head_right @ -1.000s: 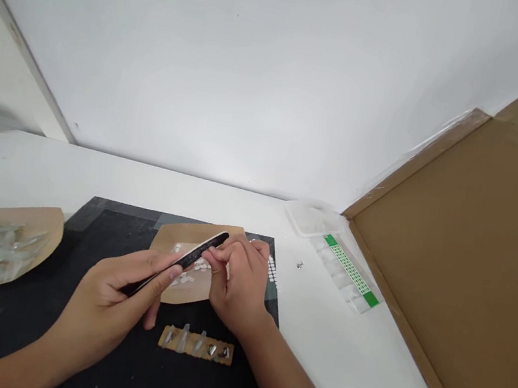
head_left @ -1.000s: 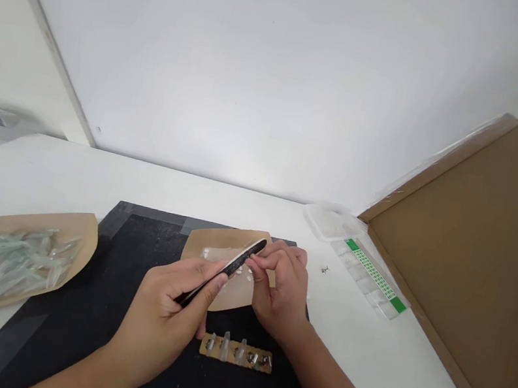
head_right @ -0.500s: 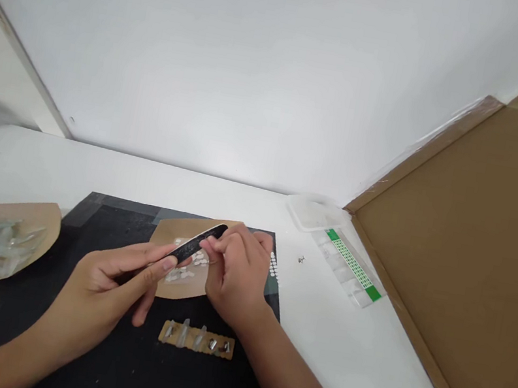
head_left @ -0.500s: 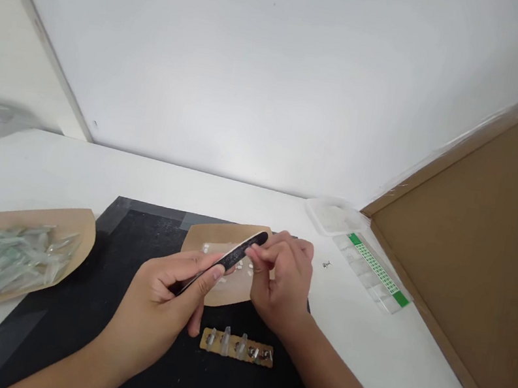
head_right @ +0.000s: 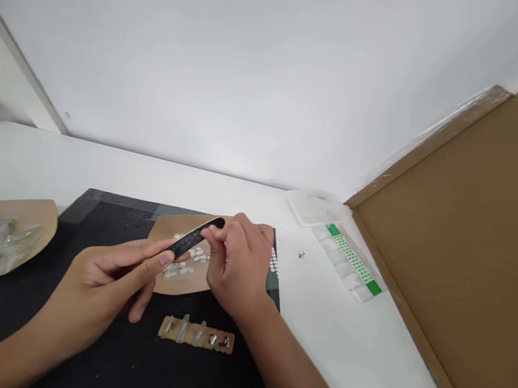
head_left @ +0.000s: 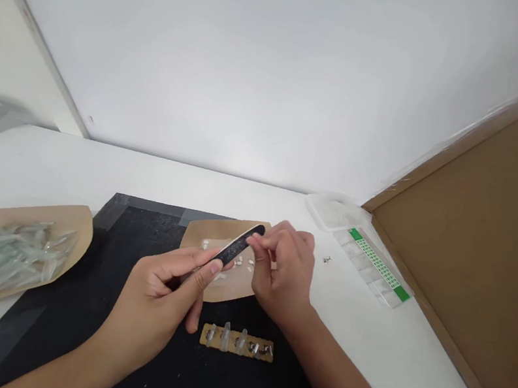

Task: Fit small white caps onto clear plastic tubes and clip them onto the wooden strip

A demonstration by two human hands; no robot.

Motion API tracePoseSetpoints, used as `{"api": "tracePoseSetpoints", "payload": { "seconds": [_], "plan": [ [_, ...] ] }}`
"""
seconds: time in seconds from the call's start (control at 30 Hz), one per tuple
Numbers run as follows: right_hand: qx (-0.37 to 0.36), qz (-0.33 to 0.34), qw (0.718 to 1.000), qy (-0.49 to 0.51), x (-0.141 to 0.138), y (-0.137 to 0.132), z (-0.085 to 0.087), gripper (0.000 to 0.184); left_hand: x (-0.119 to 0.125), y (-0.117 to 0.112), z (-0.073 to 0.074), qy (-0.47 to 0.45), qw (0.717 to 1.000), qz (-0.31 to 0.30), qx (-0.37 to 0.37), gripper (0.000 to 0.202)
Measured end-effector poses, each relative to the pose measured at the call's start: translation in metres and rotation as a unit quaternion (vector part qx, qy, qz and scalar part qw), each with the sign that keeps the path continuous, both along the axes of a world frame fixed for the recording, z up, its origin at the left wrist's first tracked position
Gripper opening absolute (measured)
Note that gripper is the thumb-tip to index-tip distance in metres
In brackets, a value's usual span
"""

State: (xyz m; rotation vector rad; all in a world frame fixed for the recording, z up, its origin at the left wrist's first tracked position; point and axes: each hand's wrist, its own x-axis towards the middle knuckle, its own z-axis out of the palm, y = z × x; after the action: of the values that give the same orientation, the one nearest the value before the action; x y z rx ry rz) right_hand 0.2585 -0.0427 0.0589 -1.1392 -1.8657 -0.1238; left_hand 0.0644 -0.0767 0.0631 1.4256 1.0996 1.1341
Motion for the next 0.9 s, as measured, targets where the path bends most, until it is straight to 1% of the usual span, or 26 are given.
{"api": "tracePoseSetpoints", "payload": {
  "seconds": [0.07,0.2,0.27,0.33,0.37,0.43,0.5,0.6,0.67,0.73,0.8,0.83,0.9],
  "plan": [
    [-0.013,0.025,0.999,-0.016,0.000,0.000,0.000,0.026,0.000,0.001,-0.002,0.003,1.000,0.003,0.003,0.028],
    [0.000,-0.004,1.000,0.010,0.002,0.000,0.000,0.024,0.001,0.001,-0.005,-0.003,1.000,-0.004,0.014,0.026],
    [-0.008,0.009,0.999,0.036,0.004,0.000,0.000,0.022,0.002,-0.001,-0.005,0.003,1.000,0.001,0.028,0.025],
    [-0.048,0.044,0.994,0.091,0.006,-0.002,0.000,0.019,0.003,-0.002,-0.004,0.022,0.998,0.009,0.050,0.025],
    [-0.077,0.063,0.986,0.133,0.007,-0.004,0.000,0.017,0.003,-0.002,-0.003,0.039,0.997,0.016,0.066,0.025],
    [-0.139,0.095,0.958,0.230,0.009,-0.006,0.000,0.017,0.001,-0.001,-0.003,0.092,0.989,0.047,0.109,0.025],
    [-0.188,0.122,0.922,0.315,0.010,-0.007,0.001,0.024,-0.005,0.005,-0.002,0.171,0.967,0.100,0.160,0.025],
    [-0.239,0.146,0.877,0.389,0.012,-0.006,0.003,0.034,-0.017,0.019,-0.004,0.288,0.910,0.197,0.222,0.028],
    [-0.262,0.158,0.859,0.411,0.014,-0.005,0.003,0.039,-0.027,0.030,-0.005,0.354,0.872,0.241,0.236,0.033],
    [-0.272,0.168,0.848,0.423,0.014,-0.004,0.002,0.042,-0.034,0.038,-0.006,0.452,0.832,0.246,0.205,0.034],
    [-0.276,0.176,0.841,0.430,0.015,-0.003,0.000,0.043,-0.040,0.043,-0.007,0.523,0.804,0.234,0.161,0.033],
    [-0.278,0.180,0.839,0.433,0.015,-0.003,-0.001,0.044,-0.042,0.044,-0.008,0.546,0.794,0.226,0.142,0.034],
    [-0.281,0.187,0.834,0.437,0.016,-0.004,-0.002,0.043,-0.045,0.045,-0.010,0.572,0.787,0.206,0.110,0.034]
  ]
}}
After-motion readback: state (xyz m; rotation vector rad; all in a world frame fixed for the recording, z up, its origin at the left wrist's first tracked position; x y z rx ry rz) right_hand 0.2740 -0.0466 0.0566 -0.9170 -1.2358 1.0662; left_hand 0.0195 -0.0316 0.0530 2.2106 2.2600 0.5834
